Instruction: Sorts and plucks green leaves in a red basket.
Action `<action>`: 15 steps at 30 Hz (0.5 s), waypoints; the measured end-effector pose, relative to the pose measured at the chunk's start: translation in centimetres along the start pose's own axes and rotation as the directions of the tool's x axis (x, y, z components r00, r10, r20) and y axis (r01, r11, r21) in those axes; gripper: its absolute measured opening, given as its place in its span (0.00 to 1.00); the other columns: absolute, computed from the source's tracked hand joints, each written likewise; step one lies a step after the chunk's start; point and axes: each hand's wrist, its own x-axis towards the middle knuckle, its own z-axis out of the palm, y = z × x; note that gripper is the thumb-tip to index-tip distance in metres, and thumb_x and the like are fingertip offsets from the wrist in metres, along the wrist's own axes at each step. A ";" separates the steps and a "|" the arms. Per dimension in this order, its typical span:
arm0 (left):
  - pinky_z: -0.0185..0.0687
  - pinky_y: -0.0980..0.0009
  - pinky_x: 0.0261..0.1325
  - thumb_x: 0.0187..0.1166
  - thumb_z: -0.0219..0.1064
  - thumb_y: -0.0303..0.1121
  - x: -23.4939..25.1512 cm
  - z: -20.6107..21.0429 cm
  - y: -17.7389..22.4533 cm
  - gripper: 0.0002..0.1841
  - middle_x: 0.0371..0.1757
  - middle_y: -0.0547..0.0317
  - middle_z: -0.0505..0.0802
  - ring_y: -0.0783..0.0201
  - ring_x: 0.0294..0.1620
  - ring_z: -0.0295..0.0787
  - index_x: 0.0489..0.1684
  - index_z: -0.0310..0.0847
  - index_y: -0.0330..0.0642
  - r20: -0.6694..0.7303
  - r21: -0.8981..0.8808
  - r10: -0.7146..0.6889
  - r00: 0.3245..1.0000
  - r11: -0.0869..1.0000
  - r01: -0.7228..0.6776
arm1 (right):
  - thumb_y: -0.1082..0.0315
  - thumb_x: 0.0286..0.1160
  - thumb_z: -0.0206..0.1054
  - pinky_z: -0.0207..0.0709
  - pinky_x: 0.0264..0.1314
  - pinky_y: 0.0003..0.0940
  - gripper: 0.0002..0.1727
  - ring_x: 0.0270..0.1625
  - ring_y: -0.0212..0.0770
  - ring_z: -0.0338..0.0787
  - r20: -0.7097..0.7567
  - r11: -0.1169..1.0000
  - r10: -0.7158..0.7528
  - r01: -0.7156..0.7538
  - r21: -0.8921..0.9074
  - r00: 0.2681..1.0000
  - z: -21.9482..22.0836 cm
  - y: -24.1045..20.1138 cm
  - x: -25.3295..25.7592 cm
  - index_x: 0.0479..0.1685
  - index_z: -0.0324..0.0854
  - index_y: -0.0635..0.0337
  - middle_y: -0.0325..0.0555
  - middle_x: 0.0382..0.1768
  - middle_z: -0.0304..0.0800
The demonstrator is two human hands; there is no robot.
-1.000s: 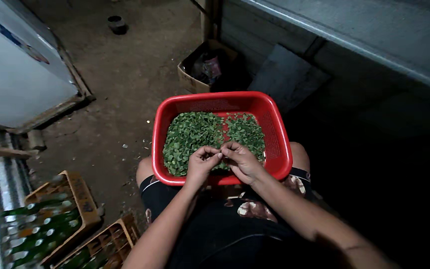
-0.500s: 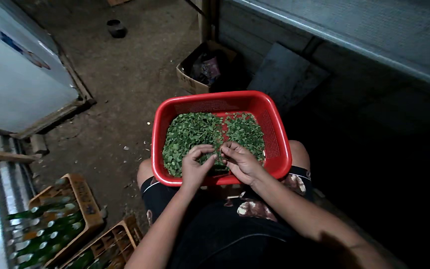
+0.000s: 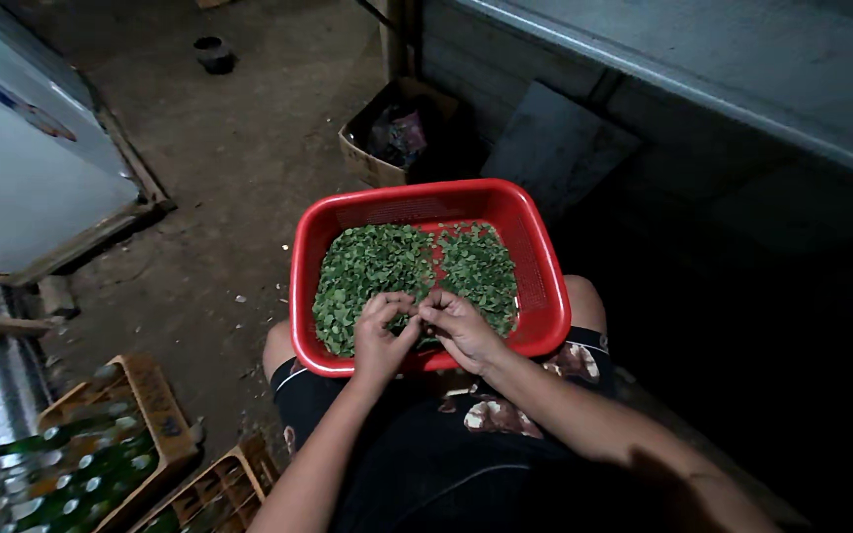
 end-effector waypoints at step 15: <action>0.82 0.43 0.64 0.85 0.59 0.35 -1.3 -17.8 -4.8 0.18 0.54 0.31 0.92 0.38 0.58 0.91 0.53 0.86 0.25 -0.223 0.592 -0.088 0.971 0.779 0.207 | 0.73 0.80 0.67 0.79 0.66 0.64 0.08 0.60 0.62 0.89 0.022 0.024 -0.051 0.023 -0.999 0.998 -10.6 -8.1 2.9 0.49 0.87 0.68 0.62 0.55 0.88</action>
